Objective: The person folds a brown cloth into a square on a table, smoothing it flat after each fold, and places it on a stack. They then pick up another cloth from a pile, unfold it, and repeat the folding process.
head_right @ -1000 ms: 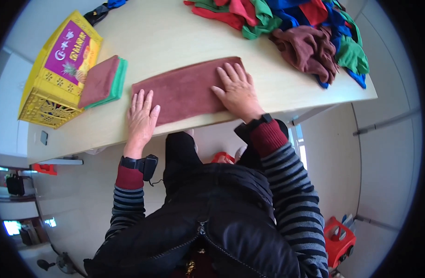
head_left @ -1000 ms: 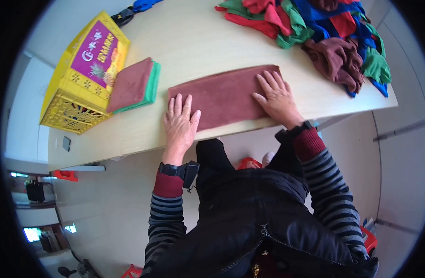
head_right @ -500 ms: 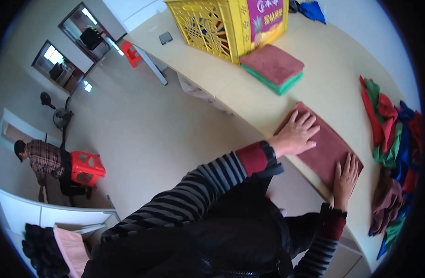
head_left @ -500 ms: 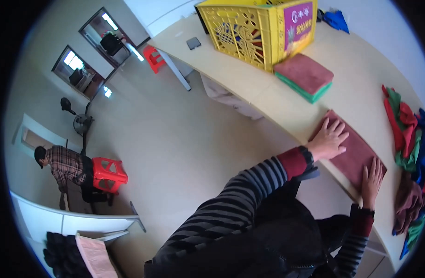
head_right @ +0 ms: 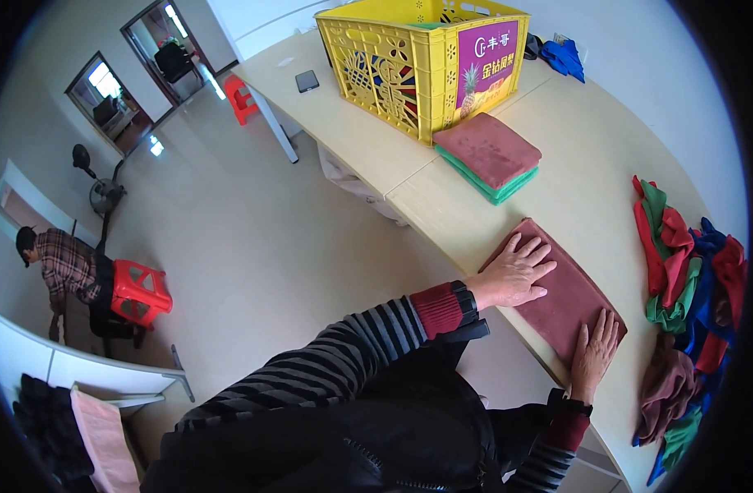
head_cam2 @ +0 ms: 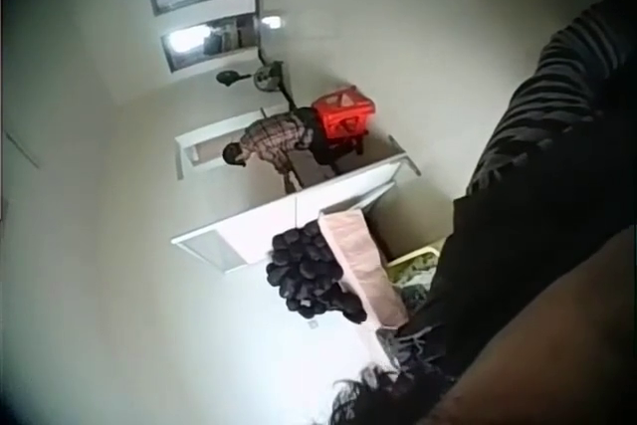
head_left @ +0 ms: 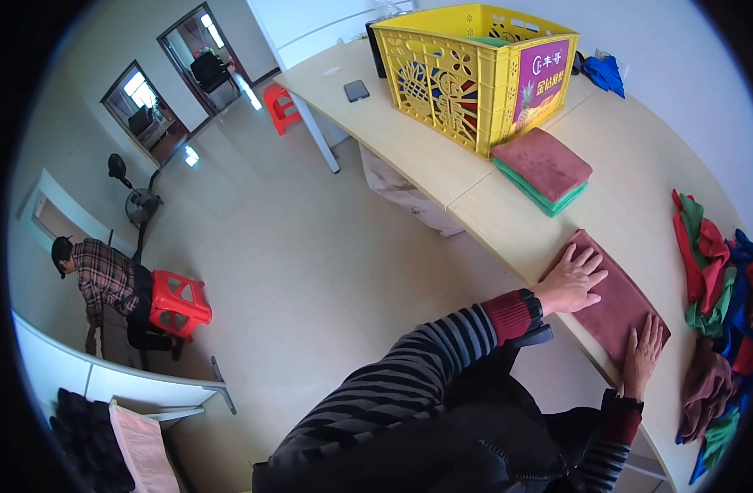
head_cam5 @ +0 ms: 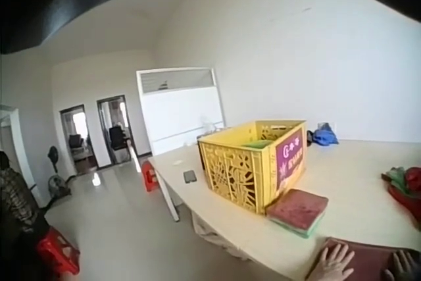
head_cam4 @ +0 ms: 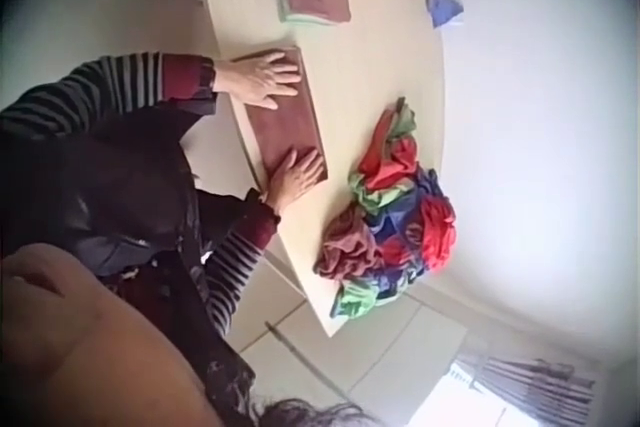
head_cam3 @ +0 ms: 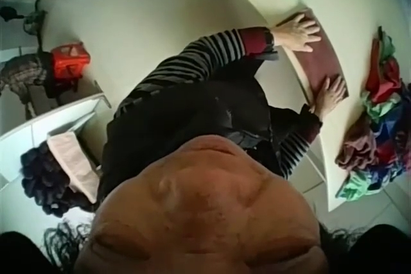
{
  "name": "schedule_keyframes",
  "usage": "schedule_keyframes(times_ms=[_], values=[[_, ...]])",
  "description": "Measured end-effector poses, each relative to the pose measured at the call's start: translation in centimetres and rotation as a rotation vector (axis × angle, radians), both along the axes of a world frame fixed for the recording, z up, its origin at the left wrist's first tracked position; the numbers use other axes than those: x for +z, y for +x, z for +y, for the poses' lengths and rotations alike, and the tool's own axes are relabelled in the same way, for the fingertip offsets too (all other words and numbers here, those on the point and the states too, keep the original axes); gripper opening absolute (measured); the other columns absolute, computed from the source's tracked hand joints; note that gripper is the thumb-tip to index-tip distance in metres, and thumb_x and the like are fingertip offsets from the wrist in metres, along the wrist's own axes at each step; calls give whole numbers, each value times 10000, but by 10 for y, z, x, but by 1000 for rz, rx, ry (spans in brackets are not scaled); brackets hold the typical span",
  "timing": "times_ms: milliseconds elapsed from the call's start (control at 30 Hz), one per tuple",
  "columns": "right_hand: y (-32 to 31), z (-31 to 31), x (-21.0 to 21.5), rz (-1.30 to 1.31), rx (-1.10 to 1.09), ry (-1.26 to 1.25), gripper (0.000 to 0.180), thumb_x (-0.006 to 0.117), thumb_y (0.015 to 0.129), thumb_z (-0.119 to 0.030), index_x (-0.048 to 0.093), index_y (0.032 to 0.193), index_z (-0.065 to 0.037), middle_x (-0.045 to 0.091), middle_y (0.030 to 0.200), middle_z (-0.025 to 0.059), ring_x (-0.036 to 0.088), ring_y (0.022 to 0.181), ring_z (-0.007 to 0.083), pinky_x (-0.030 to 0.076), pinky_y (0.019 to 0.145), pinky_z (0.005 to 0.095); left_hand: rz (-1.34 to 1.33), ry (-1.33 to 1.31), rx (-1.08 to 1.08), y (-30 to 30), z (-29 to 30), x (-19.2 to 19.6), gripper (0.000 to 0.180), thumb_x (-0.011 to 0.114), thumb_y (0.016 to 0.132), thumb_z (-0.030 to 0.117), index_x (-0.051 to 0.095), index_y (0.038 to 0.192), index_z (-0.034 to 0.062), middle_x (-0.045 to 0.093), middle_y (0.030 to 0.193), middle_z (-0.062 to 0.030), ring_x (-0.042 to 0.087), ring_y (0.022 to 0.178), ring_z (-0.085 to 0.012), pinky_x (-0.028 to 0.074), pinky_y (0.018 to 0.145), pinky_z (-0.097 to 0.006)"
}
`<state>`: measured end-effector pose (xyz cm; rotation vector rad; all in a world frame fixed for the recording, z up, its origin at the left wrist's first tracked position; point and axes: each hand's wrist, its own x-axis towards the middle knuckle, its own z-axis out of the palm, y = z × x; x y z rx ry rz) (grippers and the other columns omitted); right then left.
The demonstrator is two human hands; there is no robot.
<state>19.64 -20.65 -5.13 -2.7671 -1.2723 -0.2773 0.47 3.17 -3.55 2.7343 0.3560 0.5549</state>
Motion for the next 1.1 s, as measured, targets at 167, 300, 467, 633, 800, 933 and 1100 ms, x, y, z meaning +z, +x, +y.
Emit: schedule_keyframes(times_ms=[167,300,467,633,800,933,1100], values=[[-1,0,-1,-3,-6,6,607,430,1061,-398,339,1580,-96,309,1643,132,249,1521,337,183,1241,468,-7,18,-4,-1,1,0,618,555,979,469,523,1462,84,356,1601,-198,277,1507,-369,122,1224,-612],[-6,-1,0,-6,-10,13,607,432,1060,-397,340,1579,-96,313,1641,128,252,1520,336,183,1242,467,-37,43,1,-2,0,-3,616,558,978,468,529,1457,82,368,1593,-198,295,1498,-370,133,1223,-607],[-12,-3,2,-13,-19,15,605,429,1060,-398,344,1577,-96,316,1640,124,253,1520,333,180,1245,466,-43,47,1,-4,-3,-2,615,560,977,467,531,1455,81,381,1585,-199,302,1495,-368,136,1224,-604],[-17,-2,7,-9,-25,18,598,431,1060,-390,355,1571,-88,319,1639,126,253,1521,331,178,1247,463,-52,51,1,-6,-3,0,616,561,977,467,529,1457,82,388,1581,-199,310,1491,-366,137,1224,-604],[-15,-1,5,-17,-16,40,593,439,1058,-379,364,1564,-78,326,1634,133,255,1519,333,177,1249,457,-43,53,-3,-4,0,1,618,556,981,465,518,1467,86,377,1589,-193,299,1495,-362,137,1226,-600],[-20,0,11,1,-11,19,595,442,1056,-378,364,1562,-74,333,1628,141,259,1516,335,175,1252,454,5,45,4,-7,2,4,622,550,985,467,508,1477,89,369,1595,-184,283,1503,-358,137,1226,-596],[-21,-2,12,-10,-20,49,590,449,1055,-368,372,1557,-68,346,1619,148,264,1513,338,172,1254,452,8,54,-3,-7,-3,2,623,549,982,474,508,1479,101,378,1590,-173,280,1501,-362,140,1224,-593]])
